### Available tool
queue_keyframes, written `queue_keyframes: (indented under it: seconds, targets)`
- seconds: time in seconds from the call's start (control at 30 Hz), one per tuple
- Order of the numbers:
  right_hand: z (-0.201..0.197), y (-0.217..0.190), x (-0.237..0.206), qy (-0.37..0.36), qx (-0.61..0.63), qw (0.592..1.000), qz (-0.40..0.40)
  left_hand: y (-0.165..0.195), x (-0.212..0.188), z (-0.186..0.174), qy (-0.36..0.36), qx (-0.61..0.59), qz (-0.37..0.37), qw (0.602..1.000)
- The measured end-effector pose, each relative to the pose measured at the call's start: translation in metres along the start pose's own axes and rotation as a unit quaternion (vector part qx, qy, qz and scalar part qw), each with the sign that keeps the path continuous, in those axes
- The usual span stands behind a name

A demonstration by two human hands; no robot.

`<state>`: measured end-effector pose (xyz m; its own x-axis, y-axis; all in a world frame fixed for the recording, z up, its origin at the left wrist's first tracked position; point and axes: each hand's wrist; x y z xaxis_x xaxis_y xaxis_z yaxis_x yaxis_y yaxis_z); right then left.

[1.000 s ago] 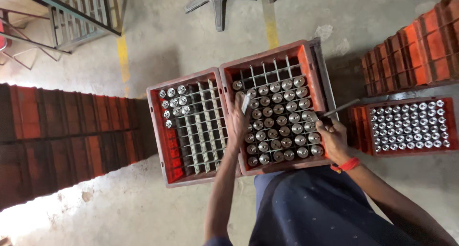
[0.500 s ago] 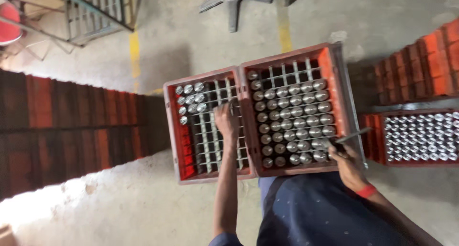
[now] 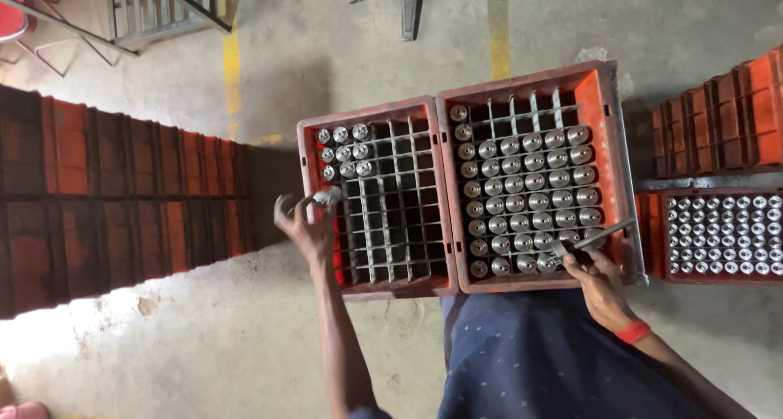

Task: The person uses a metal rod to pick up small metallic cylindrical parts from one crate and places them into another crate. The person repeats this process, moving parts between crates and occasionally repositioning the crates.

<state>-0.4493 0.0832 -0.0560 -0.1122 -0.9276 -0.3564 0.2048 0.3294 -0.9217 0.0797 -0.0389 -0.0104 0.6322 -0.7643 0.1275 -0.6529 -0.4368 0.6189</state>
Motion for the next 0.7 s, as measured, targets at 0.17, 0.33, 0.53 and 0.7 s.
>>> queue_keyframes:
  seconds: [0.17,0.33,0.53,0.7]
  targets:
    - [0.010,-0.001,0.008,-0.059,-0.066,0.996,0.002,0.027,-0.073,0.000,-0.206,-0.621,-0.188,0.732]
    - [0.046,-0.012,0.022,-0.130,-0.045,0.990,0.018,0.086,-0.189,0.083,-0.277,-0.393,-0.356,0.802]
    - [0.056,-0.056,0.029,-0.182,-0.052,0.978,-0.084,0.159,-0.277,0.081,-0.415,-0.160,-0.194,0.874]
    - [0.025,-0.078,0.021,-0.276,-0.125,0.939,-0.163,0.185,-0.288,0.078,-0.508,-0.129,-0.139,0.840]
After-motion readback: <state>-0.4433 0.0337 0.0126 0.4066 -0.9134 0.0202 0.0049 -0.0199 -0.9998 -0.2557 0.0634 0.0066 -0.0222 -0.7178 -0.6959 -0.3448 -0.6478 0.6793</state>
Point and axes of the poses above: each hand's wrist, its own x-axis towards the middle knuckle, its own z-axis out of the palm, y = z × x, and after that the axes turned 15 degrees about -z, right-handed
